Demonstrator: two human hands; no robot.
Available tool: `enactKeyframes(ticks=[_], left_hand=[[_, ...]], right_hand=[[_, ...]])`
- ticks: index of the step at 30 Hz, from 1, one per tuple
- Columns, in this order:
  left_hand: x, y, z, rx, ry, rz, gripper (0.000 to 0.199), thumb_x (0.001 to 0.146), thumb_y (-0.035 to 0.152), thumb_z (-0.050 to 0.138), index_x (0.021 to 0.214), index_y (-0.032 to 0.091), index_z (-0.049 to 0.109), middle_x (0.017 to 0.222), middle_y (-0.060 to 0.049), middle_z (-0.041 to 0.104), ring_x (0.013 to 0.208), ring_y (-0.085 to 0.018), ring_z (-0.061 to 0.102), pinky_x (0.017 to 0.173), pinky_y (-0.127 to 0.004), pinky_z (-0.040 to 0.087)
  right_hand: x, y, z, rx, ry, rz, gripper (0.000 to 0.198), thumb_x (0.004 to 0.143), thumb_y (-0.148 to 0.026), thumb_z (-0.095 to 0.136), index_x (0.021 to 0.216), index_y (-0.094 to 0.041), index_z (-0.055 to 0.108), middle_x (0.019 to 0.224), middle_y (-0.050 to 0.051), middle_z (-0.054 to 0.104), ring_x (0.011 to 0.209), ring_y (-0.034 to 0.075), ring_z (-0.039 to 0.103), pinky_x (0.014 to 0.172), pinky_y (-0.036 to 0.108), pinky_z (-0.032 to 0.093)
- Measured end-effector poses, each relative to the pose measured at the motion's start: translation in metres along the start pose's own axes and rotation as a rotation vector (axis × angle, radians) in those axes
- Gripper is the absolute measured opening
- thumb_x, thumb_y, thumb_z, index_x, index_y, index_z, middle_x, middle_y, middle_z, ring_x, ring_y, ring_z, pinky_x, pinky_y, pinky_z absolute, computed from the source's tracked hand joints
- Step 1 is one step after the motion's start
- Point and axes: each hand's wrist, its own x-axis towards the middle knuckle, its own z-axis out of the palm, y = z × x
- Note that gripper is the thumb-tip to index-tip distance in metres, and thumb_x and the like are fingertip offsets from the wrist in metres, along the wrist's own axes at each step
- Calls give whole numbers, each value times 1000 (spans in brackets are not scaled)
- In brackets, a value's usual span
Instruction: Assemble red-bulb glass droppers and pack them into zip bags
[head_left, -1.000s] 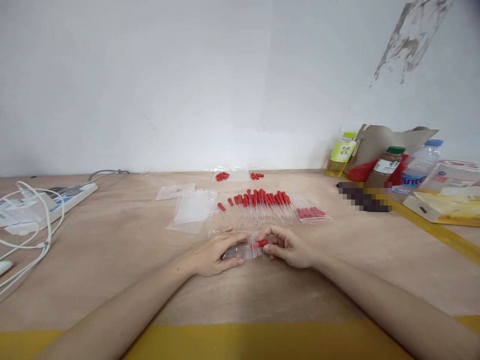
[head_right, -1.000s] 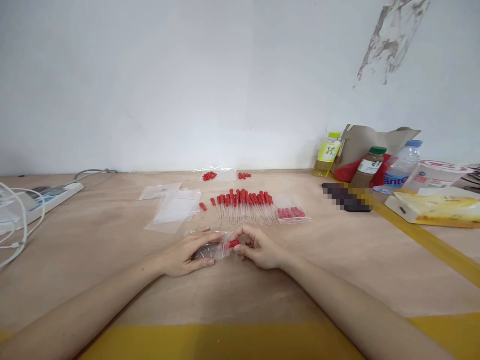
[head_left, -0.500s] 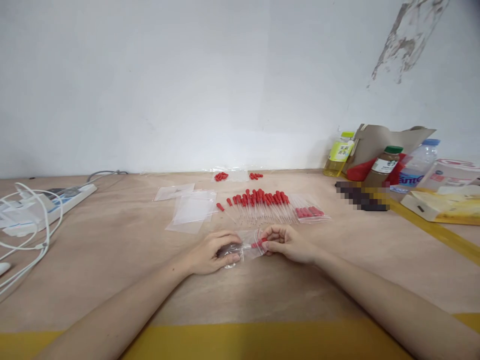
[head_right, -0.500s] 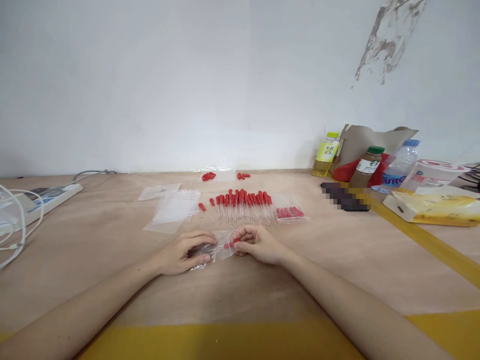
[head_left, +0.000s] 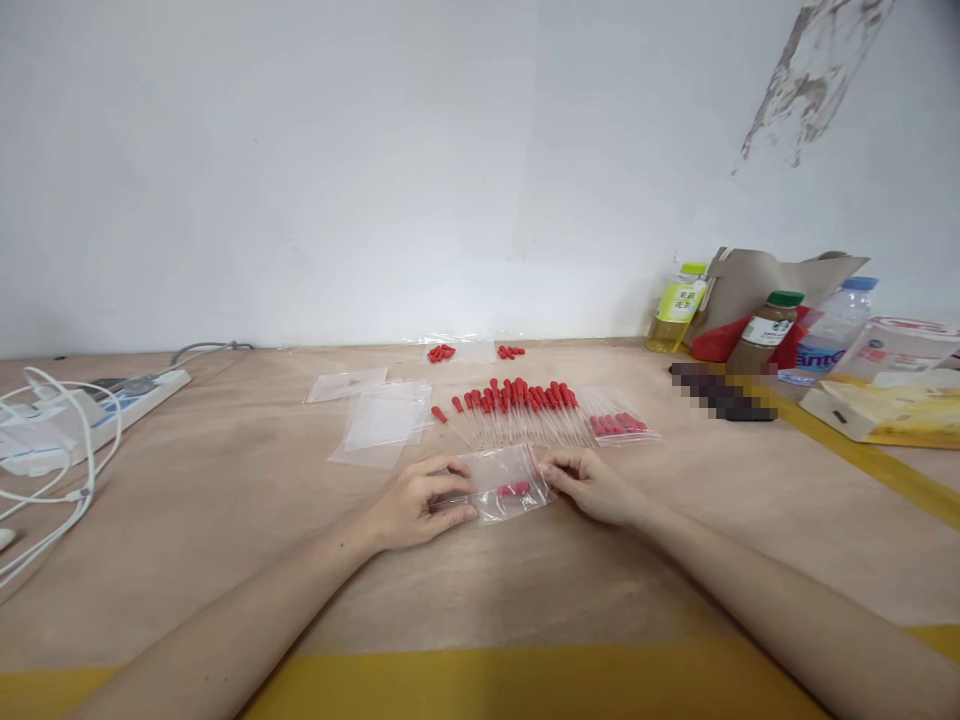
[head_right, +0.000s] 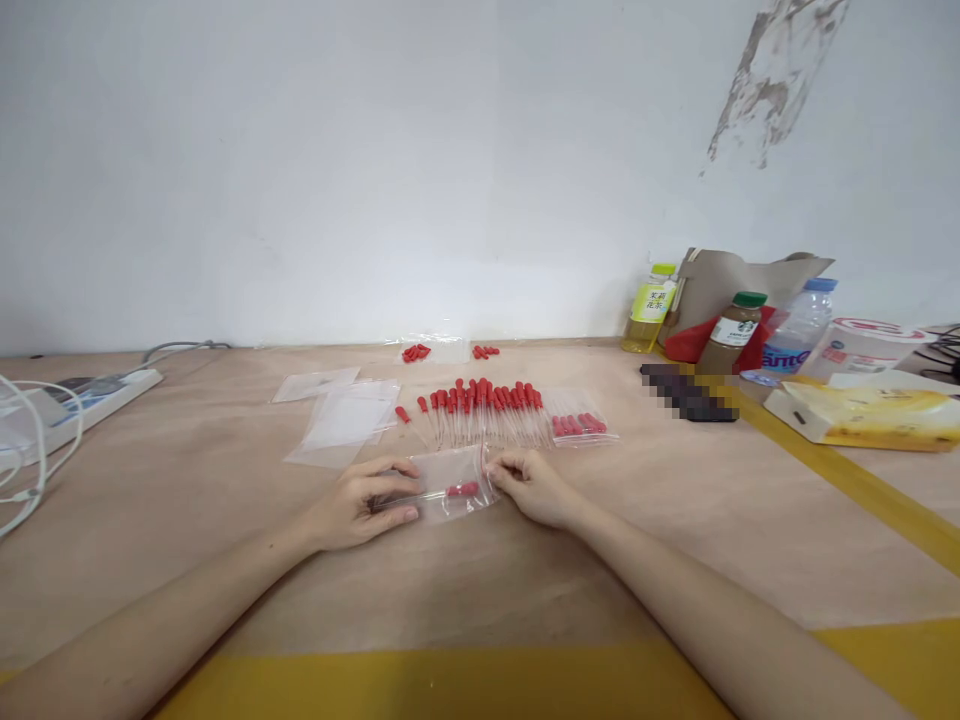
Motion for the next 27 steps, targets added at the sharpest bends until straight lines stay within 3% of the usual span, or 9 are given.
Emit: enactKeyframes(ticks=[4,7,11,16,18,22,24,27], left_hand=[[-2,0,-2,-24,-80,2,29,82,31,53,108,21,61,110,-7,59,99,-18,56,87,-31,45],[-2,-2,-3,-21,-107,2,30,83,30,52,112,23,59,116,-6,57,105,-19,54,92,-33,42],[2,-8,-2,-11,-109,-10,30,84,30,50,113,23,58,120,-6,55,109,-20,51,94,-36,40],[7,-12,-2,13,-112,-6,31,89,25,41,116,25,55,122,-6,54,112,-18,49,101,-40,32],[7,-11,-2,20,-124,2,32,90,23,39,118,24,53,123,-6,53,114,-17,47,101,-40,31],[6,-11,-1,31,-123,14,34,88,21,40,119,25,52,125,-5,52,116,-18,46,102,-42,29],[5,-11,-1,20,-116,21,33,88,21,41,118,25,53,126,-5,50,116,-19,46,101,-42,31],[4,-10,-1,-10,-106,34,34,87,22,44,119,25,53,129,-6,47,118,-20,44,99,-41,35]], right_hand=[[-4,-2,-5,-97,-10,-79,31,79,-45,50,84,-17,62,77,2,59,69,13,51,63,25,39],[-4,-3,-3,-225,-5,-154,30,77,-45,53,72,-17,63,73,2,58,68,13,51,63,25,39],[6,4,-14,-330,183,-33,36,80,-47,46,70,-17,63,63,2,57,56,12,47,52,24,34],[41,21,-55,-559,526,68,27,77,-39,50,72,-17,64,60,2,59,56,14,51,56,25,36],[59,29,-68,-643,538,111,24,76,-35,52,82,-16,66,68,4,61,64,16,55,62,26,39],[88,44,-77,-757,564,202,40,76,-41,51,105,-16,64,100,13,59,94,24,53,81,34,38],[98,49,-75,-745,543,275,37,76,-42,51,101,-19,66,109,14,56,103,28,48,84,39,36],[105,49,-74,-683,505,335,26,74,-38,53,84,-21,70,104,11,58,104,30,46,82,41,37]])
